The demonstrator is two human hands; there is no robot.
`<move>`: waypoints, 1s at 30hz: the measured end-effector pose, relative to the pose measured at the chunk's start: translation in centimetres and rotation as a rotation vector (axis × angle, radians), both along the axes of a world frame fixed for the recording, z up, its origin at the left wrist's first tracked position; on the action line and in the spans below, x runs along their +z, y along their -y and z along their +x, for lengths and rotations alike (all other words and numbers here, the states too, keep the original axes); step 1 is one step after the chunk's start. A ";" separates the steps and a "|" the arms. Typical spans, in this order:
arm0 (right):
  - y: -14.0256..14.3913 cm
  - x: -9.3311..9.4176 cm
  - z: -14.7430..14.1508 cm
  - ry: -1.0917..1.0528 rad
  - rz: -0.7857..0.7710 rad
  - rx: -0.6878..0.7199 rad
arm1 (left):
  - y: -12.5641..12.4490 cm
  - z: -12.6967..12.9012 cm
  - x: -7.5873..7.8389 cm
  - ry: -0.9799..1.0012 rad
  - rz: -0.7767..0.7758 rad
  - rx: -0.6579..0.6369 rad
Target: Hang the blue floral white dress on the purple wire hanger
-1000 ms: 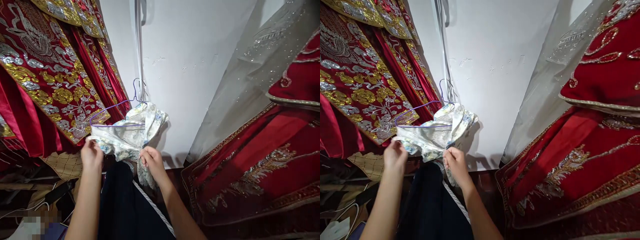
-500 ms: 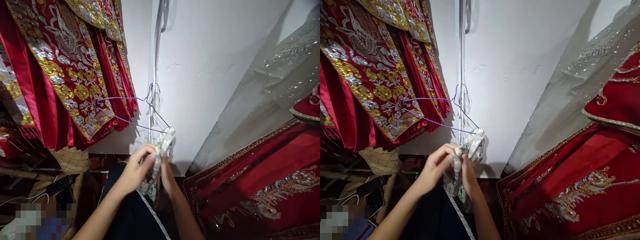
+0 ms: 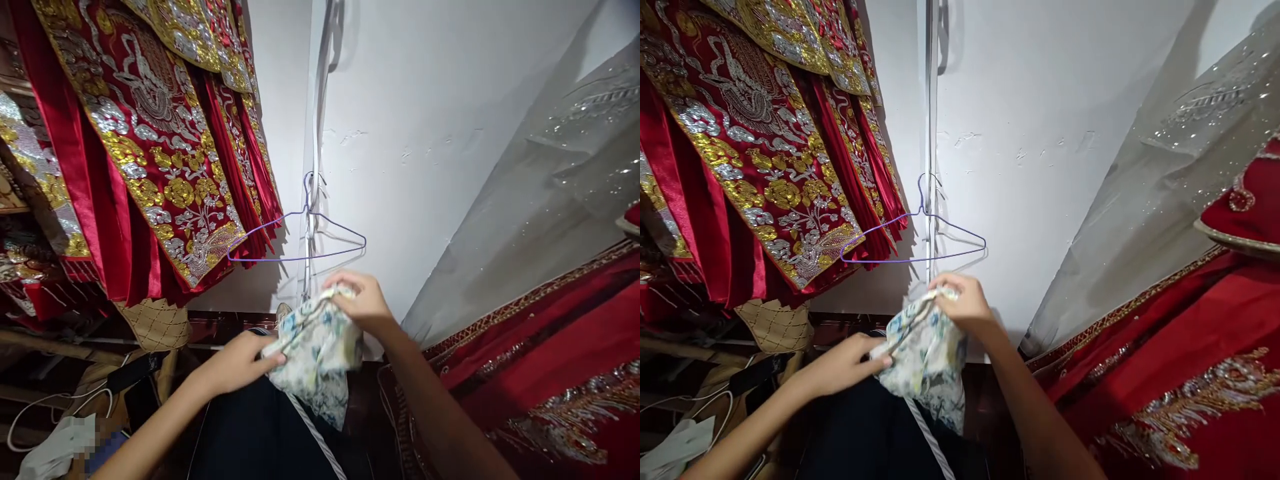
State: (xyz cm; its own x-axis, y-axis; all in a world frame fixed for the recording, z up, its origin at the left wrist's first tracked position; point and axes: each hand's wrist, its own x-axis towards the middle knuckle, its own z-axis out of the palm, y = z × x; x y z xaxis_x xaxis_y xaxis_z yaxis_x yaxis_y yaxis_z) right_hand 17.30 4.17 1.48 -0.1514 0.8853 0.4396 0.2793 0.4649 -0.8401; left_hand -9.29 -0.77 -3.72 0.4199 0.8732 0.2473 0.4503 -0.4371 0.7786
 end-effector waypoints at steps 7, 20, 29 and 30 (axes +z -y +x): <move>-10.0 -1.5 -1.3 0.085 0.114 -0.146 | -2.0 -1.7 2.8 -0.044 -0.135 -0.011; -5.3 -1.2 3.8 0.428 0.106 -0.066 | -7.3 -6.4 1.7 -0.581 0.159 0.245; -4.0 -0.9 3.2 0.423 0.085 -0.105 | -8.1 -5.8 7.3 -0.213 0.188 0.395; -4.0 -0.9 3.1 0.431 0.082 -0.122 | -7.7 -6.0 7.0 -0.156 0.168 0.415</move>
